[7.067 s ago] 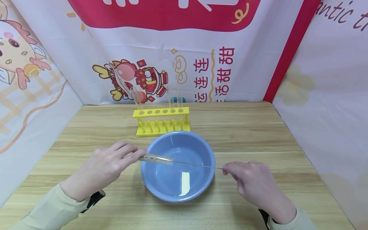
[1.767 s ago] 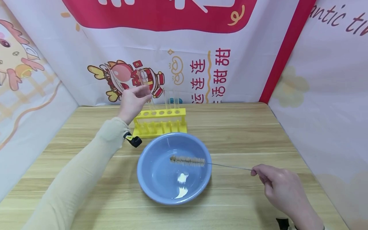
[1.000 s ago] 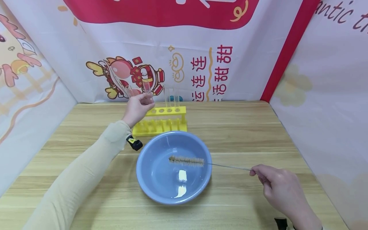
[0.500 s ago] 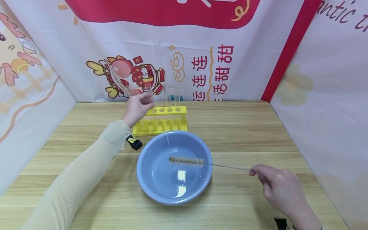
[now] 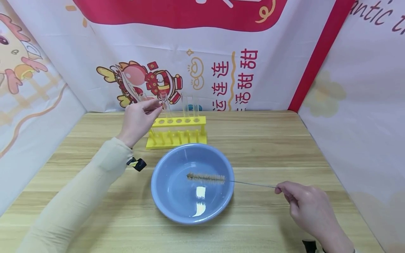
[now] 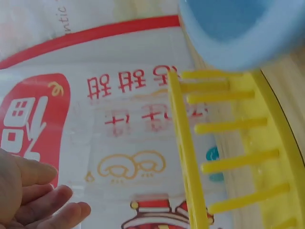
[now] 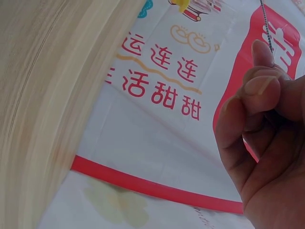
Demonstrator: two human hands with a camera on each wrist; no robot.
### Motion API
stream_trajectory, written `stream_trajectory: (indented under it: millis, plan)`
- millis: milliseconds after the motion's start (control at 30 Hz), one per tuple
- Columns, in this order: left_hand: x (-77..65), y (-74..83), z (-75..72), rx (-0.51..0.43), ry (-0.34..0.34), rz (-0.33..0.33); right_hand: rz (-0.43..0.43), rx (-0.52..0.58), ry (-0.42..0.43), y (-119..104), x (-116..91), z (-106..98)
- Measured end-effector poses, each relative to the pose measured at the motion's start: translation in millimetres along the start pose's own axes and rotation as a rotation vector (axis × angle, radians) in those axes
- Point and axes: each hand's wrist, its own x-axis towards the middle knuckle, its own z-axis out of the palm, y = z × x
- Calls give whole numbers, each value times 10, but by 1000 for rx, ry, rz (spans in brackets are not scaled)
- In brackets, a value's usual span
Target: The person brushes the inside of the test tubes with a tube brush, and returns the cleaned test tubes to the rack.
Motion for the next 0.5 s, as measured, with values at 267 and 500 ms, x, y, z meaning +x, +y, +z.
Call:
stream_trajectory:
  millis: [267, 500]
  plan:
    - [69, 84, 212, -198, -231, -65, 24, -9, -6, -19, -8, -22]
    - [200, -24, 465, -284, -318, -204, 18, -23, -3, -23, -16, -42]
